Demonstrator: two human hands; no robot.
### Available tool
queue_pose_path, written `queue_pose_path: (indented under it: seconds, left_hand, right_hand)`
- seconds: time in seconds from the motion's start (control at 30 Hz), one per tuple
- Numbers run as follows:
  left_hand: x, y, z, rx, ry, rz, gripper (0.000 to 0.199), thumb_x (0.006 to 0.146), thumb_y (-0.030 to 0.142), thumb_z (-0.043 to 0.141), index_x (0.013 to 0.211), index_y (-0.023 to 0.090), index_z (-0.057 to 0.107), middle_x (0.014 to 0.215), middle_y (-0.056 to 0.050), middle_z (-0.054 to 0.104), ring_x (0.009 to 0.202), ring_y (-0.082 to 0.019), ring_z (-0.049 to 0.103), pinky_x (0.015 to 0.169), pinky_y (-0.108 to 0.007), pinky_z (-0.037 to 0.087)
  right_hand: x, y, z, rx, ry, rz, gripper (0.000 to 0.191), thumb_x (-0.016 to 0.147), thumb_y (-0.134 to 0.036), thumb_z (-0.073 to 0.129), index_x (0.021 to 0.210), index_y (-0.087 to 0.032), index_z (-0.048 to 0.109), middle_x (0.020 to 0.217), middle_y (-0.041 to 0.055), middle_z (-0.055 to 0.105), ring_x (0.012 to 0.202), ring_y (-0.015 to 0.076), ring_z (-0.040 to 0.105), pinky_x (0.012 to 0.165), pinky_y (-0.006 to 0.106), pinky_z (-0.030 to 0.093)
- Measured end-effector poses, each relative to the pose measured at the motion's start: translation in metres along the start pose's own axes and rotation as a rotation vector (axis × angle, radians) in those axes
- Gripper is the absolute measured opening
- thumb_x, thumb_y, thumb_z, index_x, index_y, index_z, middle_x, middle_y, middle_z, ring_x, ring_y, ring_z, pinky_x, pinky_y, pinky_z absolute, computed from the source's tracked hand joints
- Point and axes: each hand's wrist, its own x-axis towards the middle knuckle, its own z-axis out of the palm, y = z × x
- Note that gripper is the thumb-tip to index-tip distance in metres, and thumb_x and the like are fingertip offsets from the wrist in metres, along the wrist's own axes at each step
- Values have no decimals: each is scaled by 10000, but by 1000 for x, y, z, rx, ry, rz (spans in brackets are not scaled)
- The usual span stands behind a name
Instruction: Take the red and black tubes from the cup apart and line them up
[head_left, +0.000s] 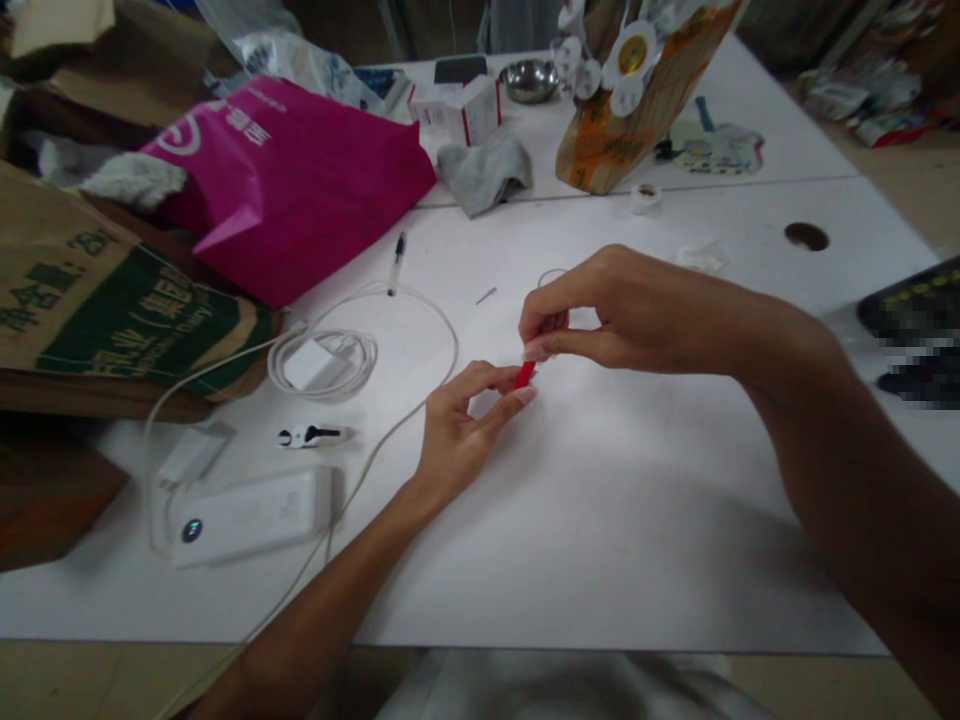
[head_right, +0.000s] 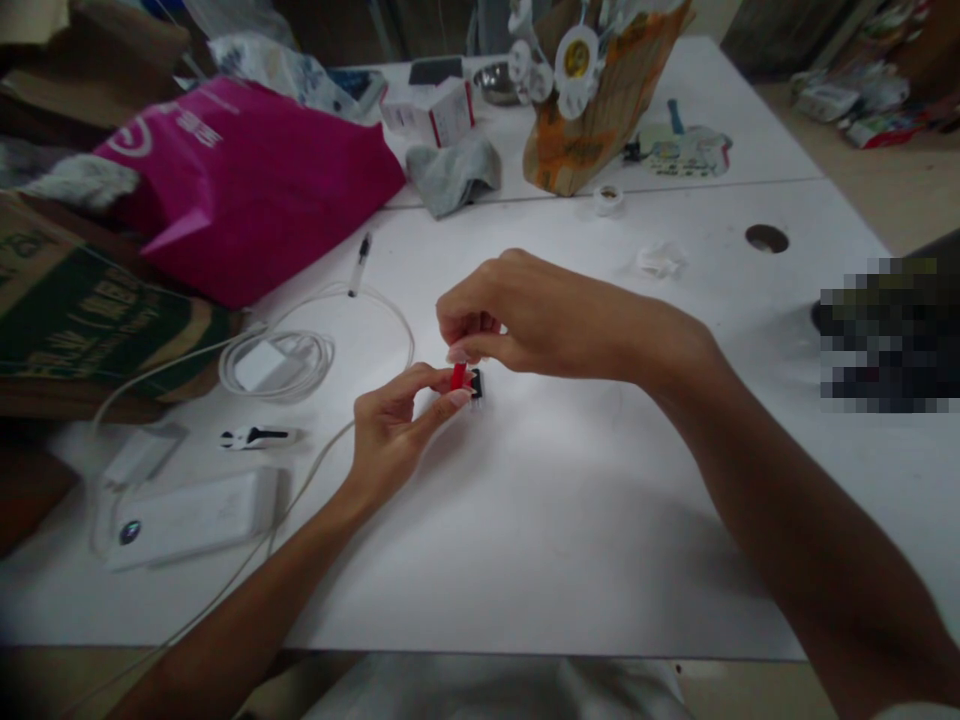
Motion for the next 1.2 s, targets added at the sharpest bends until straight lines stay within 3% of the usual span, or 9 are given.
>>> queue_pose_path:
  seconds: [0.23,0.4,0.83,1.07,1.2]
  left_hand:
    - [-1,-2,0,-92,-40,-47,164,1044,377,892,1167,284,950,1042,-59,886,999,-218,760,993,-371,544]
    - [-1,0,0,-114,-57,-35,210,1079,414,851,1203,270,942,1081,-74,886,1035,-229,769,1039,-387,557]
    - [3,-3,0,-180,-3,21,265,1047,406,891,1253,240,904,1069,-79,876,986,-211,809,971,-351,624]
    - [3,-1,1,-171,5,2,255,1032,401,911,1231,241,907,1068,-76,877,983,-209,803,969,-357,623]
    - [2,0,1,-187,-6,-10,246,1035,388,908,1237,248,906,1082,-74,880,997,-210,811,973,-357,625]
  right_hand:
    - [-1,2,-1,0,-30,-17,218,1053,-163,672,1043,-247,872,1037,2,876,973,210,783,972,346,503]
    - [-1,-4,-5,43,-53,25,230,1046,-153,668,1055,-260,872,1103,23,886,1027,247,791,977,368,531]
    - [0,-7,-2,19,0,40,186,1040,-254,718,1181,-228,836,1166,48,876,1046,251,785,912,347,532]
    - [0,-5,-2,-27,-32,61,150,1047,-264,705,1049,-220,848,1010,27,847,909,226,742,867,348,469]
    - [-1,-6,-4,-20,-50,24,168,1067,-226,675,1073,-226,843,1051,23,856,933,214,749,856,332,478]
